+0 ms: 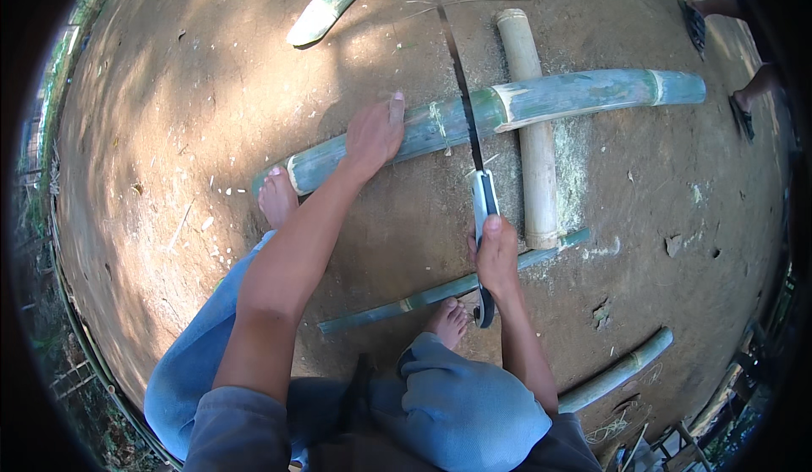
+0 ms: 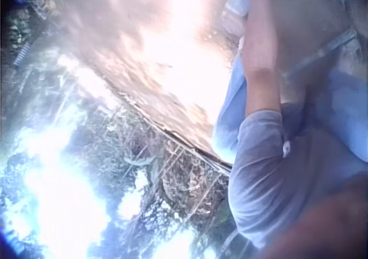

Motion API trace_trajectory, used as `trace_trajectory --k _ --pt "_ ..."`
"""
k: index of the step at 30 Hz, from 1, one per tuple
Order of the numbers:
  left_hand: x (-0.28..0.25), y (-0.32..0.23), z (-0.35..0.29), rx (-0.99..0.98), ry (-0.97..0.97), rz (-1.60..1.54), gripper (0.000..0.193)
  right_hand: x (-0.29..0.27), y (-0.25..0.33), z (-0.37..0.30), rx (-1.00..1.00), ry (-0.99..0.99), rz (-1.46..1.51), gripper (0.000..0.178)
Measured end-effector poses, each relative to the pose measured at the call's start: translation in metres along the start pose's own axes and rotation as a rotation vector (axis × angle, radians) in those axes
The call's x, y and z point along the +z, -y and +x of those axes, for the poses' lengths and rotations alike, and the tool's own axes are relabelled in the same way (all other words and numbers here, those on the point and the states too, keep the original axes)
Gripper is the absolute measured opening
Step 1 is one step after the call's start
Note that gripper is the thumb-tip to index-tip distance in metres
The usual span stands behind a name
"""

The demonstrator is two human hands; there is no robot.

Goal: The person sits on the ground and uses a hand saw to cut a long green bamboo pole into smaller sections. The bamboo is supported by a wooden log placed underneath it. The person repeatedly saws through the bamboo, creating multiple cut pieces that are left on the ground.

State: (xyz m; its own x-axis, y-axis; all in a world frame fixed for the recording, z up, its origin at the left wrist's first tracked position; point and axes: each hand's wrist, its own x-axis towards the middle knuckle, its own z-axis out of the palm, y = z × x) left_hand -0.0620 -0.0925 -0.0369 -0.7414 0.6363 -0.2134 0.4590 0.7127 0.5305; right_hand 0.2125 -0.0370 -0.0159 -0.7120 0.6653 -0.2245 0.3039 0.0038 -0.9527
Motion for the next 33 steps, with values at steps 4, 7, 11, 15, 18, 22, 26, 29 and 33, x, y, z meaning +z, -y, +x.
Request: trace_trajectory --k 4,7,11,15,18,22,26,29,33 --pt "-0.004 -0.007 -0.019 0.175 -0.161 -0.369 0.065 -0.023 -0.016 -0.021 0.147 -0.085 0.107 0.069" --pt "-0.014 -0.028 -0.034 0.267 -0.189 -0.432 0.065 -0.029 -0.021 -0.023 0.198 -0.141 0.108 0.068" --pt "-0.026 -0.047 -0.039 0.322 -0.201 -0.525 0.051 -0.031 -0.021 -0.021 0.197 -0.132 0.139 0.068" --pt "-0.023 -0.053 -0.042 0.255 -0.293 -0.666 0.019 -0.03 -0.023 -0.023 0.212 -0.142 0.159 0.067" --pt "-0.018 -0.018 -0.031 0.246 -0.319 -0.605 0.012 -0.03 -0.023 -0.026 0.186 -0.117 0.17 0.064" --pt "-0.012 -0.007 -0.029 0.193 -0.423 -0.501 0.012 -0.033 -0.017 -0.032 0.208 -0.108 0.136 0.062" --pt "-0.003 -0.002 -0.02 0.228 -0.417 -0.464 0.021 -0.035 -0.022 -0.038 0.22 -0.112 0.131 0.059" --pt "-0.01 0.004 -0.005 0.162 0.006 -0.271 0.056 -0.032 -0.02 -0.041 0.244 -0.074 0.161 0.057" --pt "-0.019 -0.001 0.014 0.167 0.442 0.135 0.093 -0.03 0.0 -0.043 0.24 0.023 0.077 0.058"
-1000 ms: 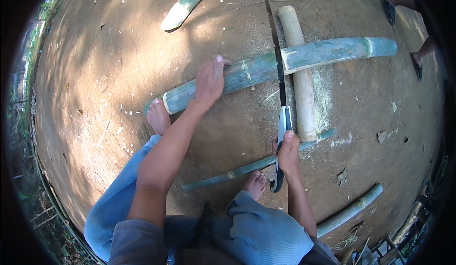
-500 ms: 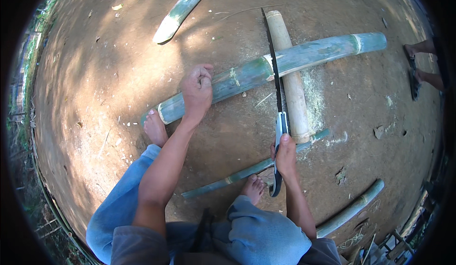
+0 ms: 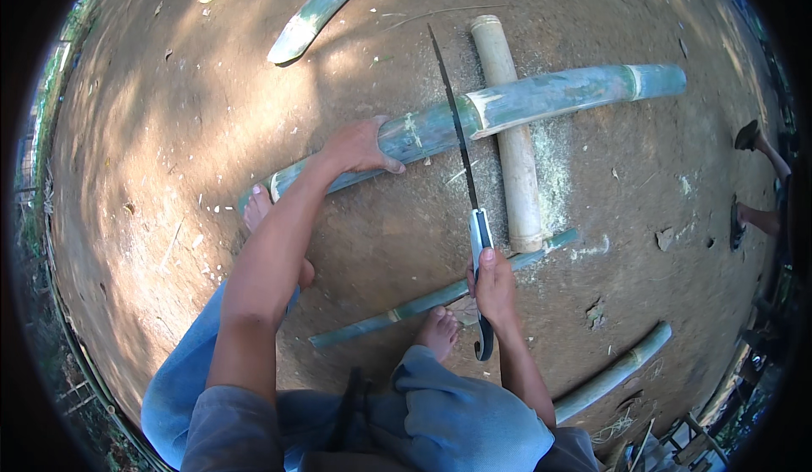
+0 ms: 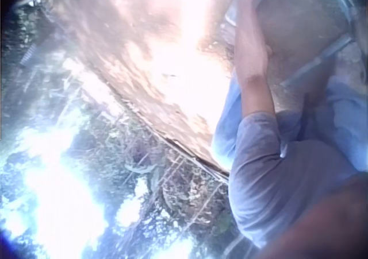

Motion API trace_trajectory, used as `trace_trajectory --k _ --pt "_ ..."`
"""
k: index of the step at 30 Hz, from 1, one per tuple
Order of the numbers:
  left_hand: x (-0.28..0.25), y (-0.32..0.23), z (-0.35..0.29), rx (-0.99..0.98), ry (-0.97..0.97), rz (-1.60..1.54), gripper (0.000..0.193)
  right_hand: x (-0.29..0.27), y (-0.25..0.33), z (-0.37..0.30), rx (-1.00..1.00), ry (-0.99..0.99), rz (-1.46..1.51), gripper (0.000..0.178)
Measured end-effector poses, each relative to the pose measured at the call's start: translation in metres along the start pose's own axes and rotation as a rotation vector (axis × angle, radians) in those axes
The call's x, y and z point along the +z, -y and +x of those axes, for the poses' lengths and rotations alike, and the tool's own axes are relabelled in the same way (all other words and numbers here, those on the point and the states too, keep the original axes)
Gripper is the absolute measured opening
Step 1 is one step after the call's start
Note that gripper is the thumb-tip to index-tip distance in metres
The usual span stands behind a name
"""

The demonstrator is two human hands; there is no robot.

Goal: The person sits on the ground and uses a hand saw to cut a long green bamboo pole into smaller sections. The bamboo is supported by a wooden log placed underneath it. The person repeatedly saws through the bamboo, creating multiple cut pieces that are left on the ground.

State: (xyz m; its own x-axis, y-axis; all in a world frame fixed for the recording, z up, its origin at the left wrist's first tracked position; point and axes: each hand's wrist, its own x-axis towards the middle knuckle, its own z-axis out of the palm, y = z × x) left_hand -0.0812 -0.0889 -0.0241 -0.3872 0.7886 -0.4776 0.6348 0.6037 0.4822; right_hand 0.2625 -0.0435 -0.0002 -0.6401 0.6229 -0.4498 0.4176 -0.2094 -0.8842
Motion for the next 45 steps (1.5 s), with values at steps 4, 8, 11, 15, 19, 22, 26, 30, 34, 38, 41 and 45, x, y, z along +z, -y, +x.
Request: trace_trajectory --k 4,8,11,15,19,22,26,30,34,38,41,45 --pt "0.026 -0.033 -0.018 -0.051 -0.144 0.186 0.087 0.003 -0.01 0.0 -0.017 -0.003 -0.161 0.056" --pt "0.072 -0.04 -0.039 -0.01 -0.507 0.252 0.085 0.009 -0.022 -0.003 0.005 -0.009 -0.204 0.055" --pt "0.084 -0.046 -0.046 -0.048 -0.6 0.229 0.08 0.011 -0.031 -0.008 0.009 -0.005 -0.19 0.055" --pt "0.083 -0.051 -0.049 -0.067 -0.612 0.236 0.08 0.011 -0.029 -0.01 0.003 0.004 -0.202 0.055" --pt "0.068 -0.041 -0.043 -0.033 -0.46 0.251 0.08 0.012 -0.021 -0.004 0.011 0.033 -0.228 0.056" --pt "0.058 -0.032 -0.035 -0.043 -0.372 0.239 0.079 0.018 -0.02 0.005 0.016 0.031 -0.244 0.057" --pt "0.032 -0.031 -0.017 -0.129 -0.156 0.152 0.081 0.024 -0.014 0.019 -0.009 0.009 -0.287 0.058" --pt "0.029 -0.025 -0.019 -0.182 -0.115 0.182 0.081 0.021 -0.007 -0.008 0.002 0.025 -0.389 0.057" --pt "0.021 -0.029 -0.016 -0.149 -0.095 0.169 0.079 -0.004 -0.033 -0.105 -0.018 -0.024 -0.299 0.052" --pt "0.033 -0.029 -0.02 -0.109 -0.141 0.149 0.077 0.015 -0.033 -0.054 -0.012 -0.054 -0.338 0.051" --pt "0.034 -0.038 -0.007 -0.057 -0.135 0.173 0.077 0.043 0.007 0.064 -0.16 -0.131 -0.467 0.057" --pt "0.024 -0.018 -0.012 -0.135 -0.075 0.199 0.079 0.03 -0.014 -0.026 -0.041 -0.058 -0.364 0.057"
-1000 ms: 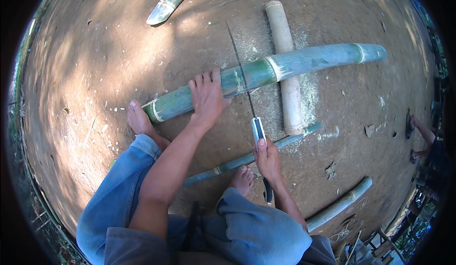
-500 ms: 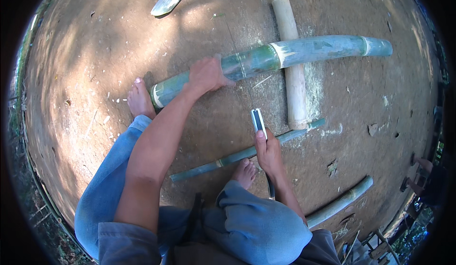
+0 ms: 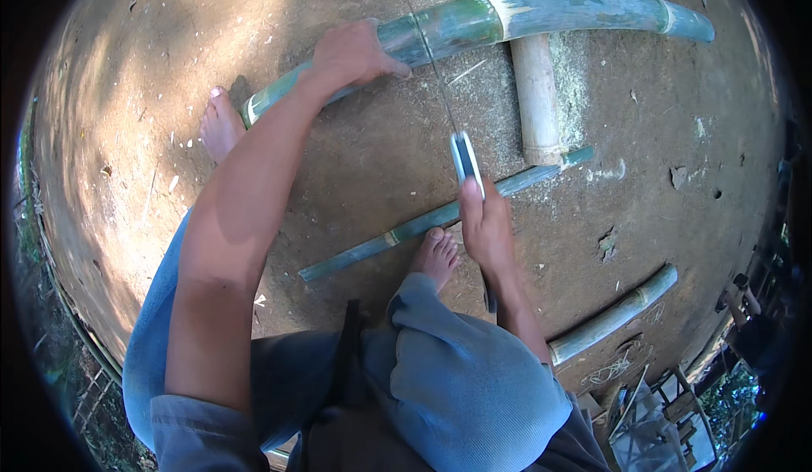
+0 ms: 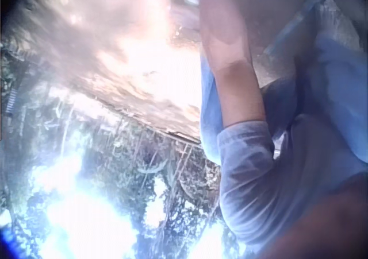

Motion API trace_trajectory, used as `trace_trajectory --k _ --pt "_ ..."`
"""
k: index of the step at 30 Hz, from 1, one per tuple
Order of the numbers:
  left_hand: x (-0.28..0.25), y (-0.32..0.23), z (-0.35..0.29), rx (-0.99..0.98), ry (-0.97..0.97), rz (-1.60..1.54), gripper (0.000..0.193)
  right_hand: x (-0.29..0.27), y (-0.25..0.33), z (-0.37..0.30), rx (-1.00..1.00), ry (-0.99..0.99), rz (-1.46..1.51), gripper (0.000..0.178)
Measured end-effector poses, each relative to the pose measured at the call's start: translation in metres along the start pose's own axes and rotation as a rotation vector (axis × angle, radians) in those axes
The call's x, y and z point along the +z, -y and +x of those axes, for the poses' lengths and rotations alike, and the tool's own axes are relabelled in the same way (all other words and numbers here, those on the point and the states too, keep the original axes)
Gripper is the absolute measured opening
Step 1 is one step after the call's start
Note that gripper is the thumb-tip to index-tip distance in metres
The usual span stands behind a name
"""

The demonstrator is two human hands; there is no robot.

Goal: The person sits on the ground and uses a hand saw to cut a long green bamboo pole into smaller sections. The bamboo is supported by a wooden log placed underneath it. The person repeatedly saws through the bamboo, creating multiple cut pieces that are left on the ground.

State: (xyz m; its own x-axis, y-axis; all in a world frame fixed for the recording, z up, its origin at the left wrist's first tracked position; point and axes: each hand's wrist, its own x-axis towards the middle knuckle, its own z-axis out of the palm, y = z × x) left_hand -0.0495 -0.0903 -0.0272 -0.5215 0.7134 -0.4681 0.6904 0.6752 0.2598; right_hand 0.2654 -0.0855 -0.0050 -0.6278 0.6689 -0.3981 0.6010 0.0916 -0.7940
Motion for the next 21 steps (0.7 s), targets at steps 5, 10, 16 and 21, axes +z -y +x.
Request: trace_trajectory --k 5,10,16,21 --pt "0.019 -0.003 -0.008 0.023 -0.066 -0.029 0.088 -0.008 -0.026 -0.042 0.021 0.004 0.044 0.052" --pt "0.007 -0.01 -0.004 0.03 -0.012 0.002 0.09 0.012 0.034 0.091 0.031 0.042 -0.071 0.053" --pt "0.011 -0.008 -0.011 0.013 -0.038 -0.003 0.091 -0.005 -0.025 -0.016 0.038 0.047 -0.011 0.054" --pt "0.004 -0.008 0.008 0.073 -0.081 -0.041 0.082 0.011 0.022 0.082 0.072 0.038 -0.102 0.053"
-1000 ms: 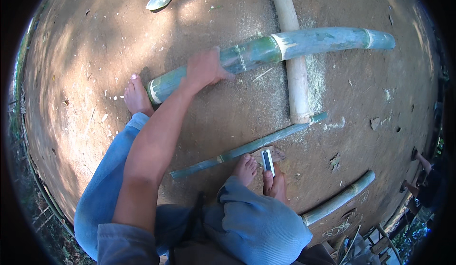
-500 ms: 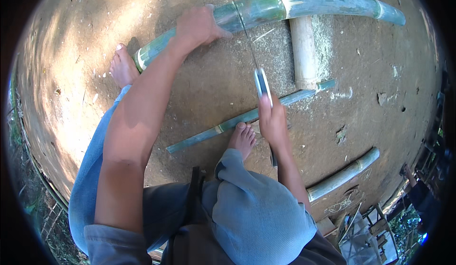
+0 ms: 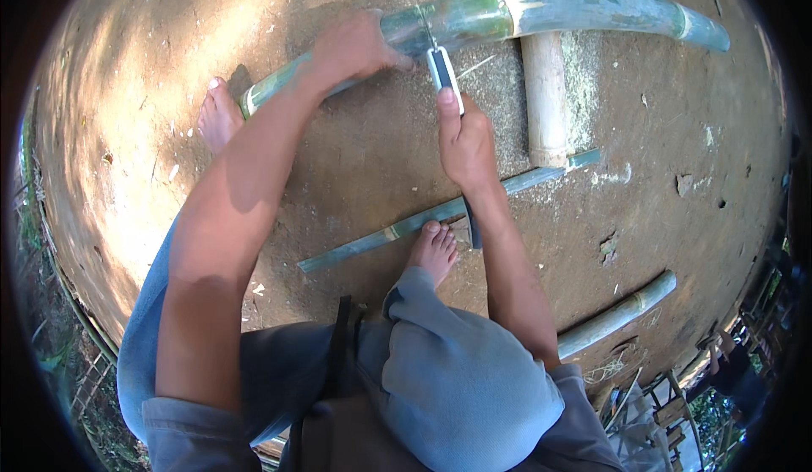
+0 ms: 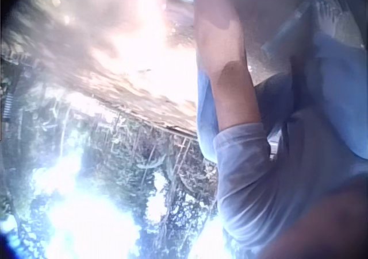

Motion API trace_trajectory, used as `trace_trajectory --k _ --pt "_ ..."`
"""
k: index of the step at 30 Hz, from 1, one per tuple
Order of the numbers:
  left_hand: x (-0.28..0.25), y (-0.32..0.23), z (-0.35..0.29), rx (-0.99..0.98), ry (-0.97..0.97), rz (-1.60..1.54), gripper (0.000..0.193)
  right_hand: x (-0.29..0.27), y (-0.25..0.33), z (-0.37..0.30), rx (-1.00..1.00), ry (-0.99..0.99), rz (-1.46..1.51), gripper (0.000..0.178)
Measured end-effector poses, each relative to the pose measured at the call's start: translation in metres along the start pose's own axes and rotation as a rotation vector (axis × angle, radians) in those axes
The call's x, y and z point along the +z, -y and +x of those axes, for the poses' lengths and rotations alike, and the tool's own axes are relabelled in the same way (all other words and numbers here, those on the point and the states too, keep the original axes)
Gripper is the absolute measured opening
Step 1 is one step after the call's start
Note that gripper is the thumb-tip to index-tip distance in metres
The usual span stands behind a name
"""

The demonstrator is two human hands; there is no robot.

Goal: The person sits on the ground and uses a hand saw to cut a long green bamboo pole into smaller sections. The bamboo is supported by a wooden log placed underneath it. The person repeatedly saws through the bamboo, creating multiple cut pieces that are left on the ground.

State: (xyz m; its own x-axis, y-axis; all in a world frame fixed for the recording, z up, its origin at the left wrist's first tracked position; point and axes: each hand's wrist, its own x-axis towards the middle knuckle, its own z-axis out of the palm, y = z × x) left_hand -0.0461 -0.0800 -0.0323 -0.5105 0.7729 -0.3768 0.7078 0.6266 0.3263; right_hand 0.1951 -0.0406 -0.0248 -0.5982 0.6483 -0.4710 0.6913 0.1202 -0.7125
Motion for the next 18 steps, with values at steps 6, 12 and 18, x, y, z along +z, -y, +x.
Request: trace_trajectory --k 6,12,18 --pt "0.005 0.007 -0.011 -0.024 0.022 0.02 0.081 -0.021 -0.045 -0.148 -0.043 -0.003 0.208 0.052" --pt "-0.004 0.001 -0.002 -0.011 0.03 -0.023 0.083 0.004 -0.01 0.012 -0.112 -0.044 0.044 0.065" --pt "0.015 -0.003 -0.014 0.088 -0.259 0.067 0.082 0.001 0.008 0.021 -0.148 -0.049 0.116 0.065"
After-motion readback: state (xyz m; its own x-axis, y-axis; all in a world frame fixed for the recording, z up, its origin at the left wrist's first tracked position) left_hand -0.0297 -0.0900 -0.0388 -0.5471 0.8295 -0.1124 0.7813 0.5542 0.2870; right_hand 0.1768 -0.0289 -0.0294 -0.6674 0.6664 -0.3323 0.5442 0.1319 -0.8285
